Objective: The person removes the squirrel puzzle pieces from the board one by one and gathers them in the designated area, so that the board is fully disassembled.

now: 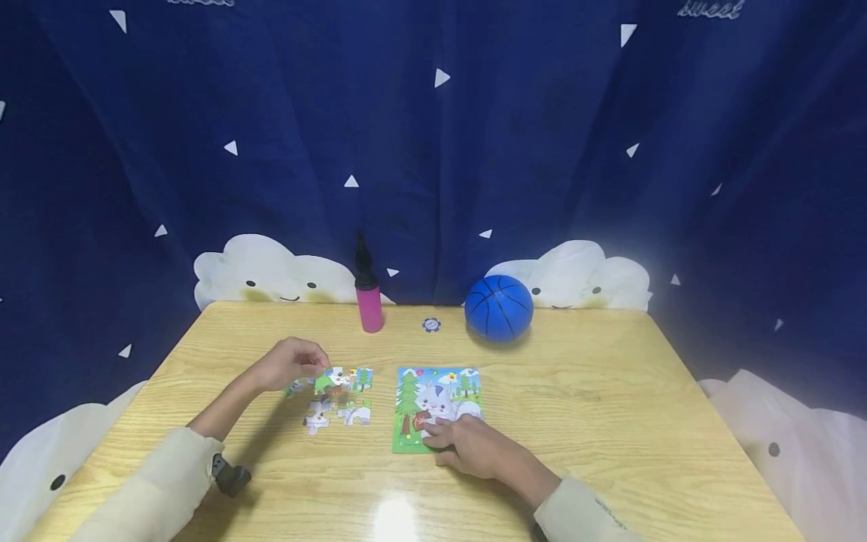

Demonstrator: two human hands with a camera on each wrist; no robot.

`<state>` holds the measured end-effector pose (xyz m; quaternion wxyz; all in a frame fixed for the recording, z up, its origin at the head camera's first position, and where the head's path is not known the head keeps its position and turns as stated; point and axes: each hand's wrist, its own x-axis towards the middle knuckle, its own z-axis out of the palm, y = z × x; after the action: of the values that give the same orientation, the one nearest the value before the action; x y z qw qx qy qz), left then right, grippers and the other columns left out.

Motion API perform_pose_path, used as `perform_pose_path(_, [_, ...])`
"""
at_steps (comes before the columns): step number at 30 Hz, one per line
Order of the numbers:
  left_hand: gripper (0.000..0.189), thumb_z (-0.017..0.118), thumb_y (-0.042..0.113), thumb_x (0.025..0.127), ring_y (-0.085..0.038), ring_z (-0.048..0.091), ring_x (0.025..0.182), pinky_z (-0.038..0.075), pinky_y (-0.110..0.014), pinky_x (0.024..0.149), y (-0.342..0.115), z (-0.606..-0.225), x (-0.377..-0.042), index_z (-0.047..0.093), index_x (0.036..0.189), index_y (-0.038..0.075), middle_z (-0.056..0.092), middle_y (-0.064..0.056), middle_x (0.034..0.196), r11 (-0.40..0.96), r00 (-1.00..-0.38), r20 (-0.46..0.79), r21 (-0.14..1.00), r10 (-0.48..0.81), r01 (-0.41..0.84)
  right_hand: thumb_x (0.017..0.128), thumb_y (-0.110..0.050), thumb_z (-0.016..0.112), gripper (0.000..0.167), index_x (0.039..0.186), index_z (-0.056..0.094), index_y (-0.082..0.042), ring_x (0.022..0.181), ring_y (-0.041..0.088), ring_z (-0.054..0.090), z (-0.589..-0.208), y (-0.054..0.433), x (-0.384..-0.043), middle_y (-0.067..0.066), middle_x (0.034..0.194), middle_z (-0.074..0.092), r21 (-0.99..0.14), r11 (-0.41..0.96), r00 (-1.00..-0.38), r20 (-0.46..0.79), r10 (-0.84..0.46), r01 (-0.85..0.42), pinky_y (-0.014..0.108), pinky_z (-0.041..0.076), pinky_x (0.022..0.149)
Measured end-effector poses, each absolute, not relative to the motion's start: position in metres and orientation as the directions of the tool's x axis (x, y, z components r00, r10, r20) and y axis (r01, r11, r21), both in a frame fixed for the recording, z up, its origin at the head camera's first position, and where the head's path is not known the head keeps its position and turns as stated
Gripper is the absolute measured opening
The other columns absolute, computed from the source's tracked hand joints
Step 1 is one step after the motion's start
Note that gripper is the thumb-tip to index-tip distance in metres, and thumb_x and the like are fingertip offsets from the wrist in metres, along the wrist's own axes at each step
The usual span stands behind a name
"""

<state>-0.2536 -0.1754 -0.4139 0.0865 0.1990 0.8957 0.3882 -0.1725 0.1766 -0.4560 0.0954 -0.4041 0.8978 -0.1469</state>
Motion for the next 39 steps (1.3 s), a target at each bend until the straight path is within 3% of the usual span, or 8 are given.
perform_pose_path(8, [0.007, 0.061, -0.001, 0.087, -0.017, 0.053, 0.071, 0.045, -0.027, 0.061, -0.209, -0.418, -0.245, 0.067, 0.089, -0.002, 0.063, -0.009, 0.078, 0.632, -0.903, -0.069, 0.736, 0.425, 0.241, 0.090, -0.023, 0.063, 0.039, 0.128, 0.060, -0.015, 0.128, 0.023, 0.050, -0.456, 0.176, -0.173, 0.001, 0.139, 0.052, -0.362, 0.633, -0.662, -0.055, -0.747, -0.684, 0.045, 0.041, 0.103])
perform_pose_path(17, [0.006, 0.062, -0.002, 0.084, -0.015, 0.057, 0.077, 0.048, -0.031, 0.067, -0.231, -0.433, -0.236, 0.068, 0.085, -0.002, 0.069, -0.012, 0.085, 0.628, -0.888, -0.100, 0.742, 0.448, 0.233, 0.089, -0.023, 0.064, 0.039, 0.127, 0.060, -0.014, 0.128, 0.024, 0.051, -0.456, 0.175, -0.173, 0.001, 0.138, 0.053, -0.376, 0.628, -0.663, -0.047, -0.747, -0.681, 0.044, 0.043, 0.102])
perform_pose_path(26, [0.004, 0.065, -0.005, 0.080, -0.015, 0.056, 0.072, 0.046, -0.026, 0.063, -0.237, -0.444, -0.232, 0.068, 0.083, -0.003, 0.070, -0.013, 0.084, 0.675, -0.924, -0.132, 0.721, 0.358, 0.159, 0.090, -0.024, 0.063, 0.039, 0.128, 0.060, -0.015, 0.129, 0.023, 0.050, -0.456, 0.175, -0.173, 0.001, 0.139, 0.052, -0.366, 0.642, -0.671, -0.059, -0.739, -0.674, 0.045, 0.041, 0.103])
perform_pose_path(39, [0.009, 0.064, -0.004, 0.082, -0.014, 0.053, 0.072, 0.044, -0.026, 0.064, -0.234, -0.453, -0.233, 0.070, 0.082, 0.003, 0.066, -0.003, 0.078, 0.747, -0.951, -0.174, 0.660, 0.254, 0.078, 0.089, -0.026, 0.064, 0.037, 0.125, 0.062, -0.016, 0.127, 0.022, 0.052, -0.452, 0.173, -0.173, 0.000, 0.137, 0.054, -0.340, 0.658, -0.678, -0.074, -0.731, -0.672, 0.045, 0.042, 0.103])
